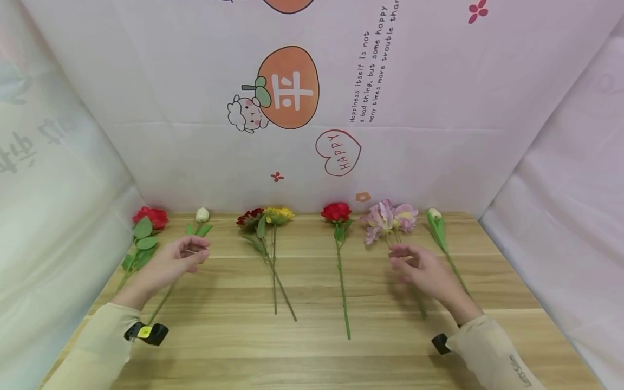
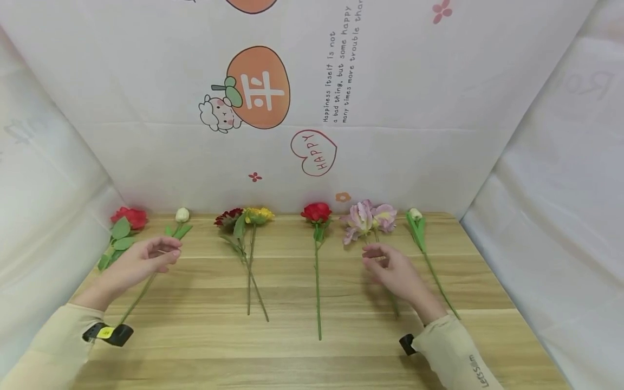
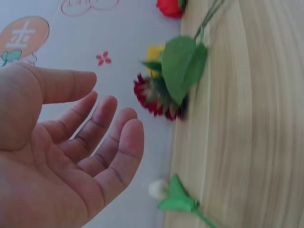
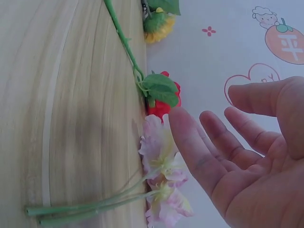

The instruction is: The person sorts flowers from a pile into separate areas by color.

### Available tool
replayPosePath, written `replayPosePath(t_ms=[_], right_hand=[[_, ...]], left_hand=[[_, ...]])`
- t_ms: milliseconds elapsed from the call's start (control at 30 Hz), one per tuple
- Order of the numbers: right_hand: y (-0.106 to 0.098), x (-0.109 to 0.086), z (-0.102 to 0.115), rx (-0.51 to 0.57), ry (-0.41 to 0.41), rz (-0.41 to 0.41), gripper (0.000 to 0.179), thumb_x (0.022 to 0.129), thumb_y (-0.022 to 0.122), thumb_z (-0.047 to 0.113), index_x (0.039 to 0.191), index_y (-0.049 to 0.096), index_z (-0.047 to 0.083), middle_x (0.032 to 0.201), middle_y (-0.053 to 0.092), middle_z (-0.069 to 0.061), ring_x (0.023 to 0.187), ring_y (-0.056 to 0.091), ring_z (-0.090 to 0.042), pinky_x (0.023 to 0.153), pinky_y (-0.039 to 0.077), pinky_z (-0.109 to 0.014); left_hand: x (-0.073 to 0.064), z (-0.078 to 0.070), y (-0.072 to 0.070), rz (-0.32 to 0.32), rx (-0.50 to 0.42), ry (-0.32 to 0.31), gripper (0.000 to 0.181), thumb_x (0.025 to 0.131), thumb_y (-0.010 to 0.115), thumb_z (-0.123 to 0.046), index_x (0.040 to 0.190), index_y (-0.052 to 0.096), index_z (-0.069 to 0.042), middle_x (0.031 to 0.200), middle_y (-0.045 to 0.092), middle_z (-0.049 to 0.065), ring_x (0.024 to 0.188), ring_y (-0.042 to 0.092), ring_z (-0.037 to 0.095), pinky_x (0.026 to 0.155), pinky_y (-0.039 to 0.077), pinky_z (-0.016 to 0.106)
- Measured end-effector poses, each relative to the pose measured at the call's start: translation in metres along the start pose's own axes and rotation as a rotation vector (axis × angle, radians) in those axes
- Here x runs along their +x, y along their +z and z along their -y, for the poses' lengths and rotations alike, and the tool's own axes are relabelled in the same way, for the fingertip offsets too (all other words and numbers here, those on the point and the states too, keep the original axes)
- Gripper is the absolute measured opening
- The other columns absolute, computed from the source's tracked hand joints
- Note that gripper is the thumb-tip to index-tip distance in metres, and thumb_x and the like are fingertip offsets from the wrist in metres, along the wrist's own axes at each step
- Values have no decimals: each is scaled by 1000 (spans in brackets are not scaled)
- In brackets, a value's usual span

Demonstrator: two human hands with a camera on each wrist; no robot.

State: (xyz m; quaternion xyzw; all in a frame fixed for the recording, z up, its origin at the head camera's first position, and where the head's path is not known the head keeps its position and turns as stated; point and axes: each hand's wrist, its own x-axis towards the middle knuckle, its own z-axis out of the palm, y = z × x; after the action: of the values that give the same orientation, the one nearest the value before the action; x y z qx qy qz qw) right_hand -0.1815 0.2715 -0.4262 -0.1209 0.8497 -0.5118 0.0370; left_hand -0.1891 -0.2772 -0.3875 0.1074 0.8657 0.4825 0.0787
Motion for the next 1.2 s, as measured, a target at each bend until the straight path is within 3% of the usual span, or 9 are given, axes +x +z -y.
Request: replayPosePath(t_ms=[200, 367, 567, 667, 867, 1033, 1200], right_hand=[[3, 2, 1, 69, 11, 14, 41, 103, 62, 13, 138, 50, -5, 135, 53, -32, 118, 58, -47, 83, 60, -46], [8, 4, 1, 85, 8, 43, 44, 102, 64, 17, 139, 50, -4, 136, 53, -31, 116, 60, -45, 86, 59, -47], [18, 9, 1, 138, -2, 79, 44, 102, 64, 17, 138, 50, -4, 136, 52, -33, 116, 58, -49, 87, 59, -50], [20, 10, 1, 142, -6, 80, 43, 102, 64, 15, 137, 51, -5, 135, 53, -33, 115, 58, -50, 87, 59, -51], [22, 9, -1, 150, -6, 94, 43, 101, 65, 15, 137, 51, -5, 135, 52, -33, 116, 56, -52, 87, 58, -52], [22, 6, -5, 152, -3, 104, 42, 101, 64, 14, 137, 51, -5, 135, 51, -34, 115, 56, -54, 86, 59, -51], [24, 5, -5, 149, -3, 110, 41, 102, 64, 14, 136, 51, -4, 135, 51, -34, 115, 57, -53, 85, 60, -49]], left_hand=[[2, 10, -18, -23, 77, -10, 43, 105, 58, -24, 134, 51, 7, 123, 60, 21, 106, 62, 27, 82, 59, 36], [1, 27, -33, -54, 119, -26, 43, 105, 58, -23, 134, 50, 9, 123, 60, 23, 103, 63, 23, 79, 59, 31], [-9, 48, -50, -116, 233, -43, 42, 105, 57, -22, 128, 53, 13, 119, 61, 29, 104, 64, 37, 74, 59, 31], [-15, 56, -59, -134, 339, -58, 40, 105, 57, -23, 124, 55, 13, 119, 60, 33, 108, 61, 48, 77, 58, 38], [-17, 75, -77, -121, 514, -75, 43, 105, 57, -19, 124, 53, 19, 124, 54, 42, 113, 51, 60, 90, 47, 65], [-14, 93, -88, -128, 641, -86, 47, 96, 64, -14, 122, 52, 24, 122, 52, 46, 112, 48, 64, 92, 43, 71], [-17, 106, -96, -102, 684, -147, 60, 94, 66, -21, 123, 47, 28, 121, 49, 50, 110, 46, 67, 90, 43, 73]])
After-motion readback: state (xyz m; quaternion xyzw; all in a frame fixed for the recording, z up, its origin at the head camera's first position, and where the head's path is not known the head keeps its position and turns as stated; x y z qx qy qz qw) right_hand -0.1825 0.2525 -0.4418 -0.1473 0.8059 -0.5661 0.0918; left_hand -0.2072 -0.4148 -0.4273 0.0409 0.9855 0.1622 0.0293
